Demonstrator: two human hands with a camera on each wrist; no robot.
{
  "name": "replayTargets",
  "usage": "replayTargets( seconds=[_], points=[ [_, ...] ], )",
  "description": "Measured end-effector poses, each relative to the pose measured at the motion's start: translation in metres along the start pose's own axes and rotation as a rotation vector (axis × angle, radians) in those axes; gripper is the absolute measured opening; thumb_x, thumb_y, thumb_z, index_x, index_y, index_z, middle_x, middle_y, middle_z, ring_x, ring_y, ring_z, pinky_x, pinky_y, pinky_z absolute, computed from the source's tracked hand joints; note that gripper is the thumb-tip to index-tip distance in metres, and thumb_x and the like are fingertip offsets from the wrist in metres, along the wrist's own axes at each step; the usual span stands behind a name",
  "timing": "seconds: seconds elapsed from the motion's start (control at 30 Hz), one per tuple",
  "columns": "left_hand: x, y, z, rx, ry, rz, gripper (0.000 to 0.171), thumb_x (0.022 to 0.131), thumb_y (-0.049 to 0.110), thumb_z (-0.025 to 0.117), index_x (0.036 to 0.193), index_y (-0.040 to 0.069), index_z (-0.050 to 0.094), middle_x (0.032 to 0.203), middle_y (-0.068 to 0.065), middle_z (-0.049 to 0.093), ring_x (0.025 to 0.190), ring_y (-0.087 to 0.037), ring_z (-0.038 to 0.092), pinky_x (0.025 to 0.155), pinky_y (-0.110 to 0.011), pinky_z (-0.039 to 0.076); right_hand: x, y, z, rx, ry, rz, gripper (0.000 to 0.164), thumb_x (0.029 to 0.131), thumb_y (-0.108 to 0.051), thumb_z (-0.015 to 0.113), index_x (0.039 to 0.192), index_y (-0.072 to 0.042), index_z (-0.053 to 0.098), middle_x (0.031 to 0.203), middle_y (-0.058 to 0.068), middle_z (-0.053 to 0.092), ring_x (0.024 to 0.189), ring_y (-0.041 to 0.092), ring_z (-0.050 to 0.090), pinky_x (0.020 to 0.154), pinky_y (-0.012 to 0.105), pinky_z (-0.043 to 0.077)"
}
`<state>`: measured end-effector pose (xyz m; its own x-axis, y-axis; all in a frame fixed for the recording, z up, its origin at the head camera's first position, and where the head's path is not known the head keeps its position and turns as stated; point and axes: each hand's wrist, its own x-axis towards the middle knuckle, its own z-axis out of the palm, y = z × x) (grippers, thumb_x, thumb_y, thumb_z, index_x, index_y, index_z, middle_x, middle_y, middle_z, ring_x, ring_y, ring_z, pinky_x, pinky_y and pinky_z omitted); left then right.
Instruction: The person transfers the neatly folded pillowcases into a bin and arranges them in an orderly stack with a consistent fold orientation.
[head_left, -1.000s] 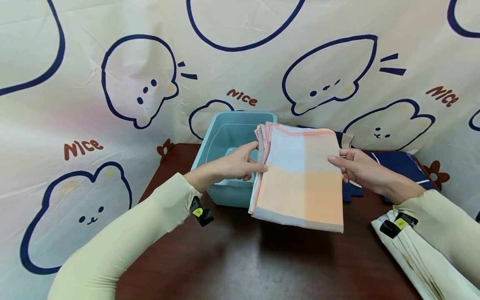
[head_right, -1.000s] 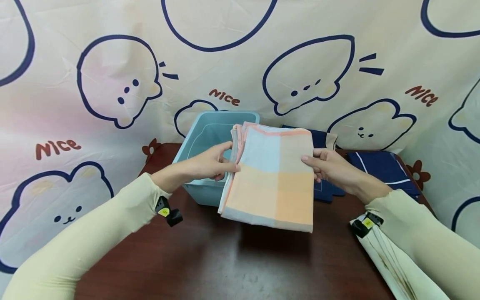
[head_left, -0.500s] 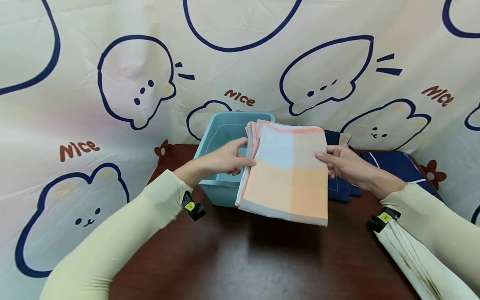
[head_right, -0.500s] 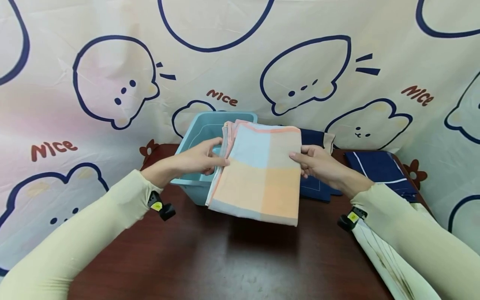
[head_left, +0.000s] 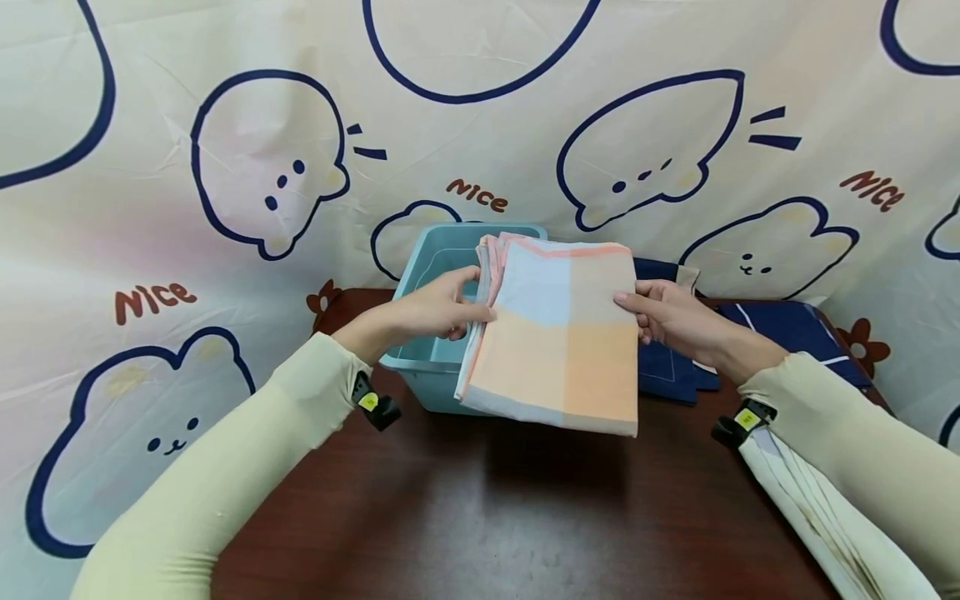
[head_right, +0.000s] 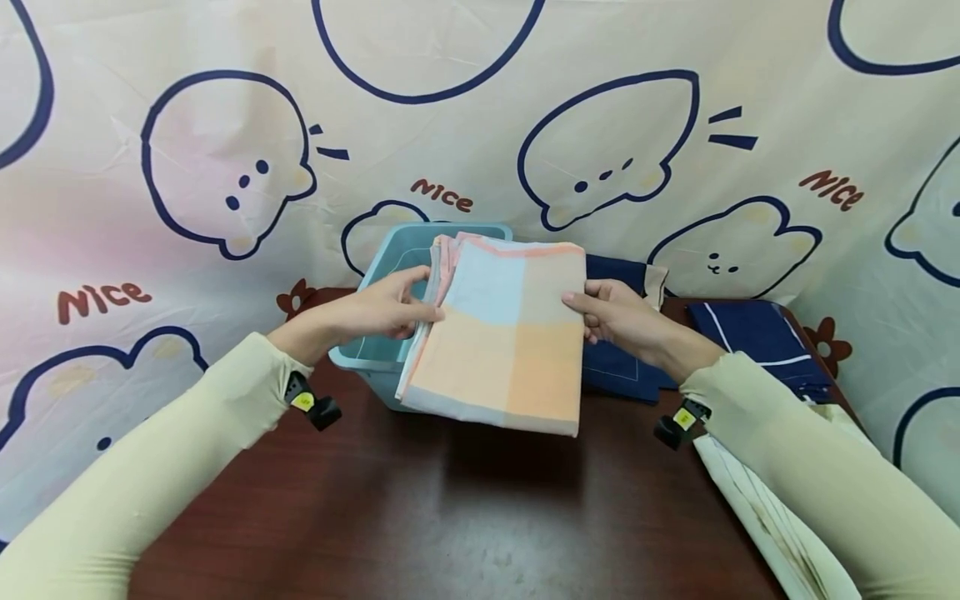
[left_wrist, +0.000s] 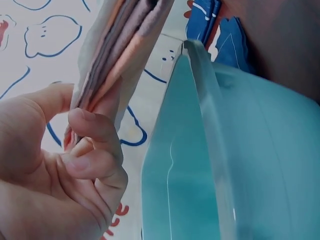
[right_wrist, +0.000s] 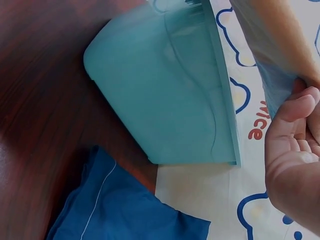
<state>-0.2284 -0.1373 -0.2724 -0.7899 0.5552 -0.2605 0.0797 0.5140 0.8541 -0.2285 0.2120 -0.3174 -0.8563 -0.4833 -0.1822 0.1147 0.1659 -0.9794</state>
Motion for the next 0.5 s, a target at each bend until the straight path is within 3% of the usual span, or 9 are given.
replayTargets(
  seconds=[0.3, 0.5],
  points=[
    [0.003, -0.011, -0.014, -0.013, -0.003, -0.013, 0.060, 0.101, 0.024, 0.060, 0.150, 0.015, 0.028, 0.058, 0.000, 0.051, 0.050, -0.013, 0.043, 0.054, -0.025, 0.037, 0.010, 0.001, 0.006, 0.018, 0.006, -0.015, 0.036, 0.106, -0.032, 0.052, 0.130, -0.004, 0.053, 0.096, -0.006, 0.076, 0.067, 0.004, 0.058, 0.059, 0.018, 0.048],
    [0.002, -0.012, -0.020, -0.006, -0.021, -0.002, 0.050, 0.102, 0.022, 0.058, 0.144, 0.013, 0.033, 0.056, 0.002, 0.048, 0.049, -0.013, 0.042, 0.054, -0.025, 0.036, 0.017, 0.000, 0.009, 0.013, 0.005, -0.019, 0.042, 0.106, -0.032, 0.052, 0.136, -0.003, 0.049, 0.096, -0.006, 0.076, 0.066, 0.004, 0.056, 0.059, 0.018, 0.047]
  ],
)
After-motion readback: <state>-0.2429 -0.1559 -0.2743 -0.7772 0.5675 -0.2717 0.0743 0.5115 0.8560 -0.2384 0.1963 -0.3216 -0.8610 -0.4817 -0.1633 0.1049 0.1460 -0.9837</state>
